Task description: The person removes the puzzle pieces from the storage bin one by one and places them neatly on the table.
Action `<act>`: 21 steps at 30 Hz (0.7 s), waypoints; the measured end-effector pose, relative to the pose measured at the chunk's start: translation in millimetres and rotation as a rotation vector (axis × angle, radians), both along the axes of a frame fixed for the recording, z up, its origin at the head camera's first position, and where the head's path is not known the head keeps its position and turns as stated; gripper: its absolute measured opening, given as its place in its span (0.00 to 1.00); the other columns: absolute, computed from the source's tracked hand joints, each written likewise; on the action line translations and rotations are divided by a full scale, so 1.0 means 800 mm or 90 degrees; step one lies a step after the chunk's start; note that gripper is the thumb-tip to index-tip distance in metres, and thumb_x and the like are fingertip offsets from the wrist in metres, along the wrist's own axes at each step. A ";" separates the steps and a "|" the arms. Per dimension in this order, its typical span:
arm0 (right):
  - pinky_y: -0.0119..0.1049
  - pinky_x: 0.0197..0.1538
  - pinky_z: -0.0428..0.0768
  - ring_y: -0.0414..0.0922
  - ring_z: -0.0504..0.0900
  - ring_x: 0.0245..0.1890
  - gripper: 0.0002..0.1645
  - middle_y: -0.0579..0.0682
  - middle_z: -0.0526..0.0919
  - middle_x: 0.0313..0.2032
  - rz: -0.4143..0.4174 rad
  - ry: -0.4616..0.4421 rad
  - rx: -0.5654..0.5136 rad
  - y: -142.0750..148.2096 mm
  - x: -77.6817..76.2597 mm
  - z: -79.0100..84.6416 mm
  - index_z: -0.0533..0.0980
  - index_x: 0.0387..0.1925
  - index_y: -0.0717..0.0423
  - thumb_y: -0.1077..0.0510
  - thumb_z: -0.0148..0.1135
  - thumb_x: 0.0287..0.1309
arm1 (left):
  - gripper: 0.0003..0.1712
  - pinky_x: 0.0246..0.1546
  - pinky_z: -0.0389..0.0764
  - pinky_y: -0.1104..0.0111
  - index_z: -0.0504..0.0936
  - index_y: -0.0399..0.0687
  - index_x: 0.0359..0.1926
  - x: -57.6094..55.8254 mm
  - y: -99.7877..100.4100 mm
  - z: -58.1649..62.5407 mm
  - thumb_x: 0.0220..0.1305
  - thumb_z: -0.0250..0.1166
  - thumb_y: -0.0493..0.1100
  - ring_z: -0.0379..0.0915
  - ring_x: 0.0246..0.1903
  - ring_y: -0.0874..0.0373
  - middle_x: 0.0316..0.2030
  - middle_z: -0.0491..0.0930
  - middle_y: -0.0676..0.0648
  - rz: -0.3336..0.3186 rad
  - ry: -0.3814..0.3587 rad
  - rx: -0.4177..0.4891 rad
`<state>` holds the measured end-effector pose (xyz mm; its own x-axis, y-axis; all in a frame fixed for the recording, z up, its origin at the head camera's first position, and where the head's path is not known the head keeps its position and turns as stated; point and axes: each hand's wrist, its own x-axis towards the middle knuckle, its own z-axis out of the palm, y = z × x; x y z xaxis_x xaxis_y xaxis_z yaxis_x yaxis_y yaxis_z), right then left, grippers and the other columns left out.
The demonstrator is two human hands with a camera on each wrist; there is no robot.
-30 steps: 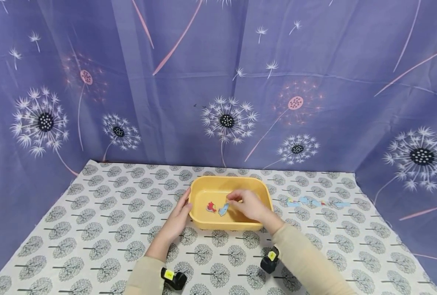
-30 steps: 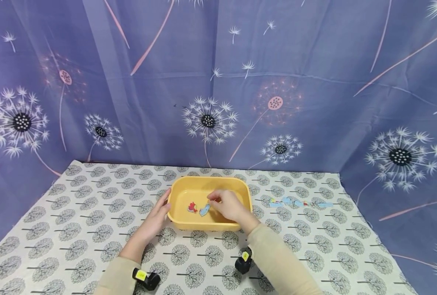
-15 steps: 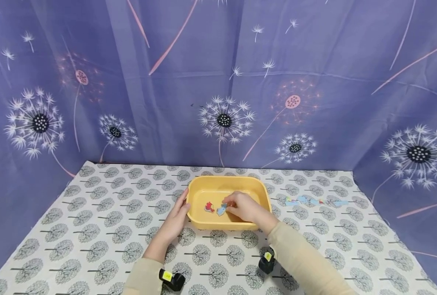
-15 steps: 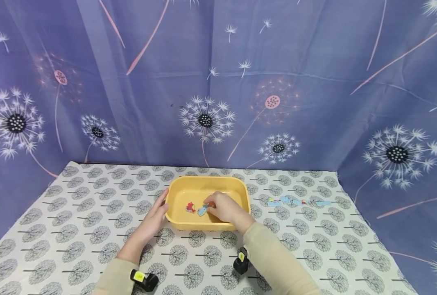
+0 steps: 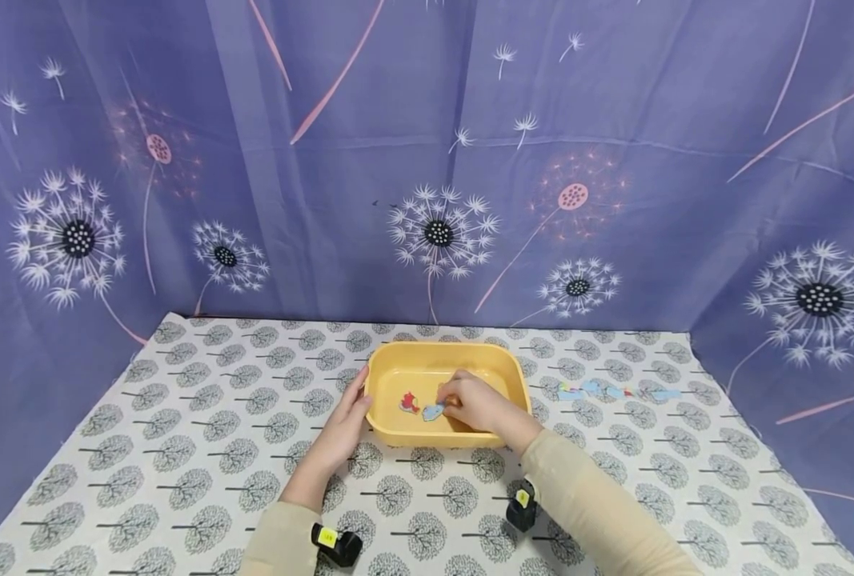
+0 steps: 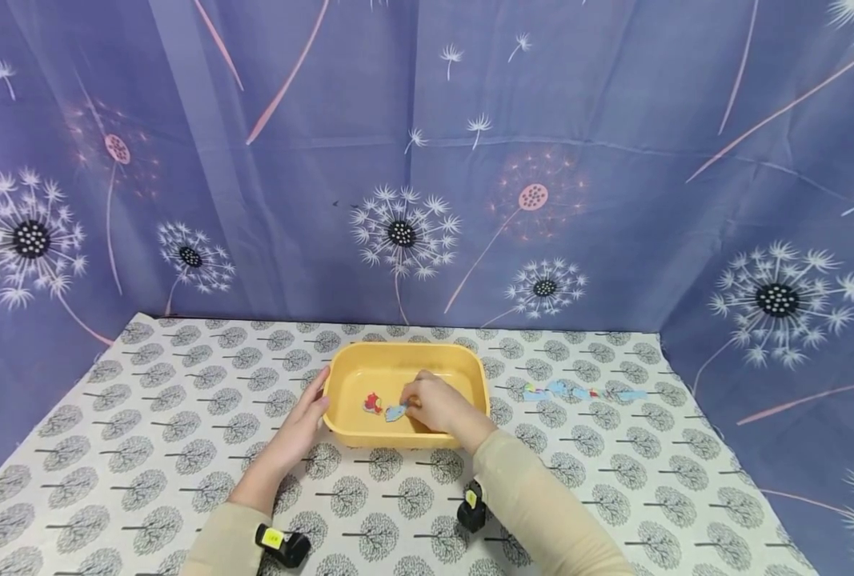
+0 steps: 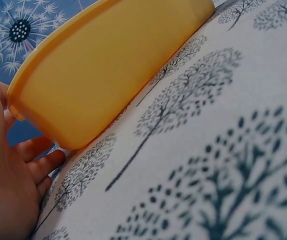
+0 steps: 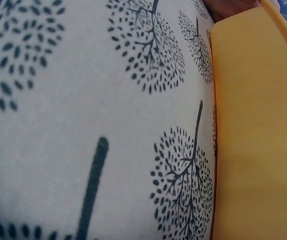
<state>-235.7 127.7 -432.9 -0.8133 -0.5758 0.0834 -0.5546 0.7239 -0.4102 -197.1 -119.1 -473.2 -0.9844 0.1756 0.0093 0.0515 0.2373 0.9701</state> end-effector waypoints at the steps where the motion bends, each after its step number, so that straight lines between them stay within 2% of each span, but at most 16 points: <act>1: 0.32 0.41 0.79 0.39 0.74 0.32 0.06 0.49 0.76 0.35 -0.004 -0.002 -0.001 -0.001 0.000 -0.001 0.82 0.34 0.58 0.64 0.67 0.51 | 0.31 0.70 0.46 0.46 0.44 0.63 0.75 0.000 0.000 0.000 0.75 0.41 0.49 0.44 0.72 0.44 0.75 0.44 0.47 0.002 -0.001 -0.003; 5: 0.35 0.44 0.80 0.40 0.75 0.34 0.03 0.48 0.76 0.35 -0.015 -0.018 -0.010 -0.002 -0.001 -0.003 0.80 0.30 0.57 0.63 0.67 0.51 | 0.31 0.70 0.46 0.44 0.44 0.62 0.75 0.001 -0.002 0.000 0.74 0.41 0.50 0.45 0.72 0.44 0.75 0.44 0.48 0.009 -0.002 -0.004; 11: 0.28 0.37 0.75 0.37 0.73 0.30 0.06 0.46 0.78 0.30 -0.016 -0.084 -0.068 0.002 -0.006 -0.005 0.75 0.25 0.55 0.64 0.66 0.53 | 0.32 0.71 0.46 0.46 0.44 0.61 0.75 0.002 -0.002 0.005 0.75 0.41 0.49 0.45 0.72 0.45 0.75 0.44 0.47 0.000 -0.017 0.015; 18: 0.26 0.36 0.76 0.34 0.74 0.27 0.05 0.45 0.81 0.29 -0.034 -0.106 -0.126 0.012 -0.005 -0.003 0.76 0.27 0.54 0.61 0.65 0.54 | 0.32 0.71 0.47 0.46 0.43 0.53 0.75 0.017 0.003 0.036 0.75 0.42 0.44 0.44 0.72 0.42 0.74 0.44 0.42 -0.012 -0.036 0.011; 21: 0.25 0.34 0.77 0.35 0.75 0.26 0.03 0.44 0.81 0.28 -0.054 -0.116 -0.142 0.012 -0.004 -0.001 0.77 0.29 0.54 0.61 0.65 0.54 | 0.32 0.71 0.47 0.46 0.43 0.52 0.75 0.021 0.003 0.044 0.75 0.42 0.44 0.45 0.72 0.42 0.74 0.44 0.42 -0.014 -0.032 0.006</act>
<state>-239.1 137.7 -433.5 -0.8707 -0.4893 0.0492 -0.3992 0.6449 -0.6517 -180.2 -116.5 -438.3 -0.9797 0.1968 -0.0381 0.0079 0.2278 0.9737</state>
